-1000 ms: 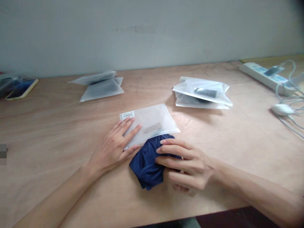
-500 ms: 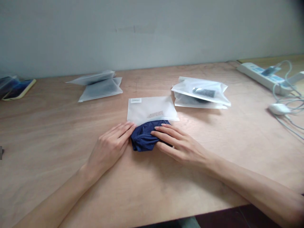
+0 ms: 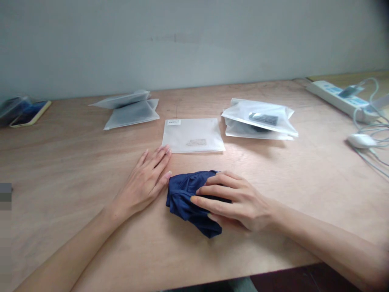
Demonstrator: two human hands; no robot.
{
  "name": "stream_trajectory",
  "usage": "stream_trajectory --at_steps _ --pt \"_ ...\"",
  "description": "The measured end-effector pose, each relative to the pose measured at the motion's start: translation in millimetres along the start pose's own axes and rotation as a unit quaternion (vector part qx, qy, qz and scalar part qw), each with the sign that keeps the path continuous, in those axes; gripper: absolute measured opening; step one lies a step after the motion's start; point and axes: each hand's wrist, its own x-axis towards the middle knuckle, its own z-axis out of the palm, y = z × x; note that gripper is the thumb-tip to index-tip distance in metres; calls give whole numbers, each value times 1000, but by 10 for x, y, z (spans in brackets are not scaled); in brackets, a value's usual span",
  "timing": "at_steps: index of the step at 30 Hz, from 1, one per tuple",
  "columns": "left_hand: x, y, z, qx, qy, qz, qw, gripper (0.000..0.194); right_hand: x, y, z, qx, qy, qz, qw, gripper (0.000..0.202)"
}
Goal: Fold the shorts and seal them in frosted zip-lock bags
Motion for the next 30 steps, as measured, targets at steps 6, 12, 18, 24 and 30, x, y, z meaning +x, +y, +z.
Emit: stream_trajectory --at_steps 6,12,18,24,30 --pt "33 17 -24 14 9 -29 999 62 -24 33 47 13 -14 56 998 48" --pt "48 50 20 -1 18 -64 998 66 -12 37 53 9 -12 60 998 41" --pt "21 120 -115 -111 106 -23 988 54 -24 7 22 39 86 216 972 28" --pt "-46 260 -316 -164 199 166 952 17 -16 210 -42 153 145 436 875 26" --pt "-9 333 -296 -177 78 316 929 37 -79 370 -7 228 209 481 820 33"
